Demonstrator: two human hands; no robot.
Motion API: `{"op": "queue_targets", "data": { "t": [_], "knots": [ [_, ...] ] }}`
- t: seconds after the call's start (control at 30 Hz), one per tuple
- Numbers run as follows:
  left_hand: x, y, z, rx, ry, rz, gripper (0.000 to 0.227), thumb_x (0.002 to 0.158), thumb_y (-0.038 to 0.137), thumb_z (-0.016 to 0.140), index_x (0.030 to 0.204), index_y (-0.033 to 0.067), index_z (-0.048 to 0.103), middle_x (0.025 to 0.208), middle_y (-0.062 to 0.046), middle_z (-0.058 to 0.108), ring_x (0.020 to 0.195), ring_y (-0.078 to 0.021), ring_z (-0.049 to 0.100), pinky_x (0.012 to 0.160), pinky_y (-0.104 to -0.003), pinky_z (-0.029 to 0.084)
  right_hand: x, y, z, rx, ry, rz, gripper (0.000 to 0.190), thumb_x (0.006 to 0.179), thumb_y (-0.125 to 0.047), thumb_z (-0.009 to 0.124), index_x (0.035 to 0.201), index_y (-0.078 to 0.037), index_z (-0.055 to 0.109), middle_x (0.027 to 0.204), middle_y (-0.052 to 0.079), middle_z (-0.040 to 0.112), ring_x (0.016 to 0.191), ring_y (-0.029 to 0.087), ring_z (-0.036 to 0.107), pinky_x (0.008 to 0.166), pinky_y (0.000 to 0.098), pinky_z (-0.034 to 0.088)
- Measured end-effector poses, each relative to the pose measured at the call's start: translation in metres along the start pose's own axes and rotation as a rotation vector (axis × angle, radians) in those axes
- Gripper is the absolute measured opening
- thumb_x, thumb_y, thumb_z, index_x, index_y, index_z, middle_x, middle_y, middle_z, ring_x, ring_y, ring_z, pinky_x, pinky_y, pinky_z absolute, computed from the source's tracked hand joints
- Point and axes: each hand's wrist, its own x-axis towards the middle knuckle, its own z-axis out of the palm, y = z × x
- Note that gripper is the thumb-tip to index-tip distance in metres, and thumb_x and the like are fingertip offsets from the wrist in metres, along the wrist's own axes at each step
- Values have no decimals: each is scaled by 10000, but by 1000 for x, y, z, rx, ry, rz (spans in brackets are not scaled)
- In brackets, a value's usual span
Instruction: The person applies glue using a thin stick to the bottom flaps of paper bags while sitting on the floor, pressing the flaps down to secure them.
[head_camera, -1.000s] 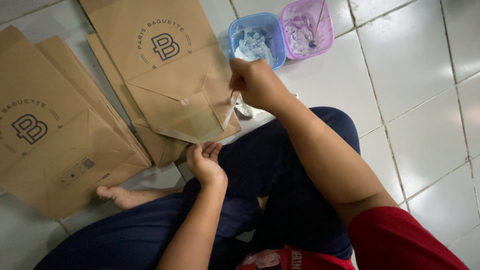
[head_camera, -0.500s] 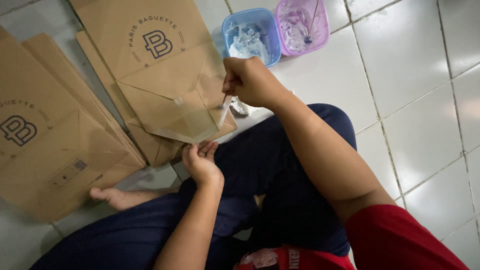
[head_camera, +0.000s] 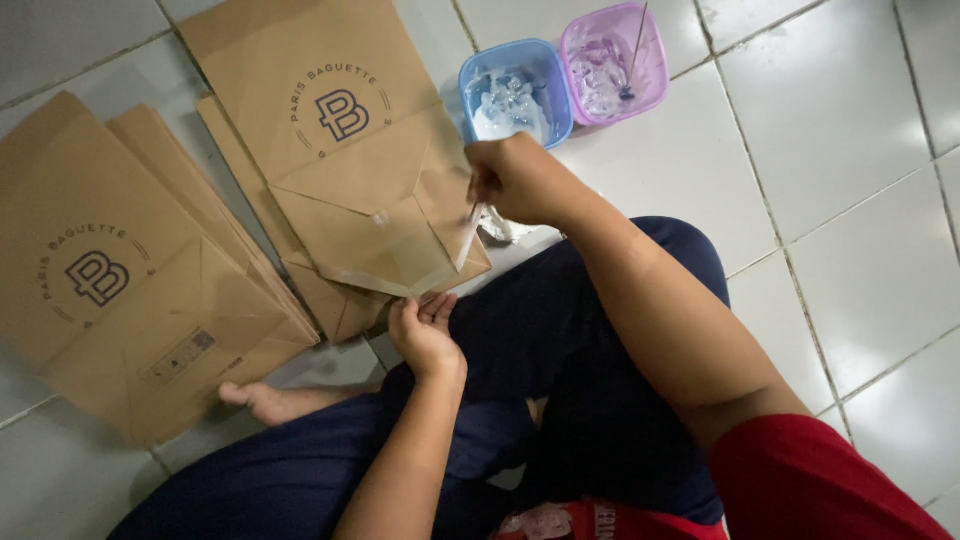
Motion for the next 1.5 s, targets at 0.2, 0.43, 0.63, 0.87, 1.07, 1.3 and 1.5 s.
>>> {"op": "queue_targets", "data": {
  "t": [0.2,0.43,0.63,0.87,1.07,1.3,1.5],
  "knots": [
    [1,-3,0,-33,-22,4,90,1000,148,523,952,105,460,848,-113,568,756,-242,650,792,-410,662,2,19,-17,-62,45,-56,155,844,-57,788,816,-79,638,648,79,686,657,352,712,640,416,567],
    [6,-8,-6,-24,-27,28,100,1009,160,512,929,116,472,837,-107,579,744,-230,656,769,-394,667,-11,-32,-35,348,-121,67,113,853,-23,753,822,-80,660,719,76,763,684,201,769,728,338,591],
    [4,-9,-4,-34,-34,33,117,1007,183,544,959,116,461,867,-103,535,776,-273,640,813,-441,655,-8,-29,-30,70,-141,-3,131,823,-91,782,830,-80,651,730,96,751,764,351,752,707,455,573],
    [6,-11,-7,-7,-53,42,129,1030,197,513,963,94,476,881,-113,559,787,-246,638,793,-413,653,1,6,-22,-1,18,48,137,805,-54,776,792,-88,645,719,66,747,752,334,749,712,424,575],
    [10,-16,-13,-32,-42,30,119,1030,212,521,980,116,471,881,-109,561,787,-250,640,808,-422,655,-15,-43,-31,213,-107,106,141,767,-72,801,765,-110,666,707,40,769,712,257,773,770,375,587],
    [5,-8,-7,-24,-41,4,107,1029,198,506,974,117,461,883,-96,552,779,-228,632,801,-399,645,-13,-52,-32,142,-150,60,151,733,-108,819,771,-103,672,728,94,759,755,365,746,747,442,579],
    [4,-6,-5,-30,-37,28,117,1024,200,522,965,110,478,860,-110,573,764,-239,640,796,-412,644,3,6,-17,-46,87,110,111,816,-88,760,761,-135,676,663,14,723,680,303,727,676,378,580]
  ]
}}
